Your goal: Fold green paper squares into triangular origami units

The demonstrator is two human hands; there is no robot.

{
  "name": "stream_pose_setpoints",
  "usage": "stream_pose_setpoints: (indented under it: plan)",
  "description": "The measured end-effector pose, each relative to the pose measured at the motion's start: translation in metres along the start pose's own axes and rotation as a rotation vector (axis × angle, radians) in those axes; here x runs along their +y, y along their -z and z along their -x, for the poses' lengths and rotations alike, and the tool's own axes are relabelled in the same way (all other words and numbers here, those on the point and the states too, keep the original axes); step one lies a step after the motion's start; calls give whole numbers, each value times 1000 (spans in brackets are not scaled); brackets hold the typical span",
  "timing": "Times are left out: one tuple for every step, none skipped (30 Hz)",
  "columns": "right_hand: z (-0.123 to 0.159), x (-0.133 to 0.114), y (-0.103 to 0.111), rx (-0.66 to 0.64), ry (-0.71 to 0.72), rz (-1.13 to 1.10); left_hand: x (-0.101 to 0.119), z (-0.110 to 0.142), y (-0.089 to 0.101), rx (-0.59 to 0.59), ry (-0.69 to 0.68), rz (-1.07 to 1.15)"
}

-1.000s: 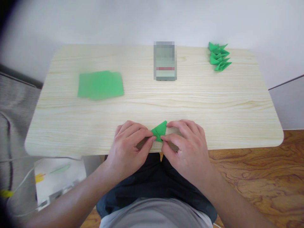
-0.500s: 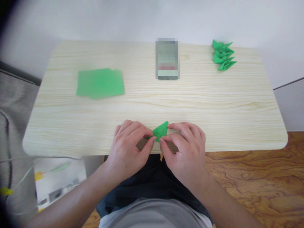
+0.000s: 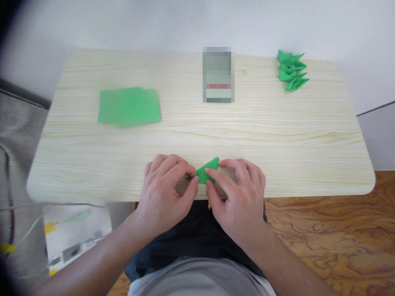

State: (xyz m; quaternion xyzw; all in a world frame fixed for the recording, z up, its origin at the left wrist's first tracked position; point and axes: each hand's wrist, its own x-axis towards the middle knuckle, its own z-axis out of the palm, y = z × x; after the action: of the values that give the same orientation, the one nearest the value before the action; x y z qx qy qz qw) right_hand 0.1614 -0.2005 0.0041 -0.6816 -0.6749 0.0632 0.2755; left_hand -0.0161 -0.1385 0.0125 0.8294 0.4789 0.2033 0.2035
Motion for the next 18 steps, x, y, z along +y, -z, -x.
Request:
stream_pose_setpoints:
  plan:
    - [0,0,0,-2,2,1,0,0,0,2,-2,4]
    - [1,0,-1,0,4,1,0,0,0,4,-5,9]
    - [1,-1,-1,4,5,0,0,0,0,7,-9,14]
    - [2,-1,-2,8,5,-1,-1,0,1,10,-12,18]
    - [2,-1,-2,12,6,-3,-1,0,1,12,-14,23]
    - [3,-1,-2,16,8,-6,-2,0,1,11,-17,27]
    - [3,-1,-3,20,9,-10,-2,1,2,12,-21,33]
    - [4,-1,-3,21,9,-15,-3,1,2,14,-26,39]
    - [4,-1,-3,24,8,-20,-3,2,2,22,-33,47]
    - [4,-1,-3,25,6,-24,-4,3,2,31,-42,55]
    - [4,-1,-3,26,4,-27,-5,4,2,44,-51,63]
    - [4,-1,-3,25,2,-28,-5,5,2,57,-59,68]
    - [4,-1,-3,22,0,-27,-6,6,1,69,-65,72]
    - [5,-2,-3,20,-2,-25,-7,7,1,78,-70,74]
    - [5,-2,-2,18,-3,-23,-7,8,0,85,-74,74]
    - [5,-2,-2,16,-4,-21,-8,9,0,91,-78,75]
    - [5,-2,-2,18,-5,-19,-8,9,0,98,-83,77]
    - [5,-2,-2,19,-5,-18,-8,10,-1,103,-89,80]
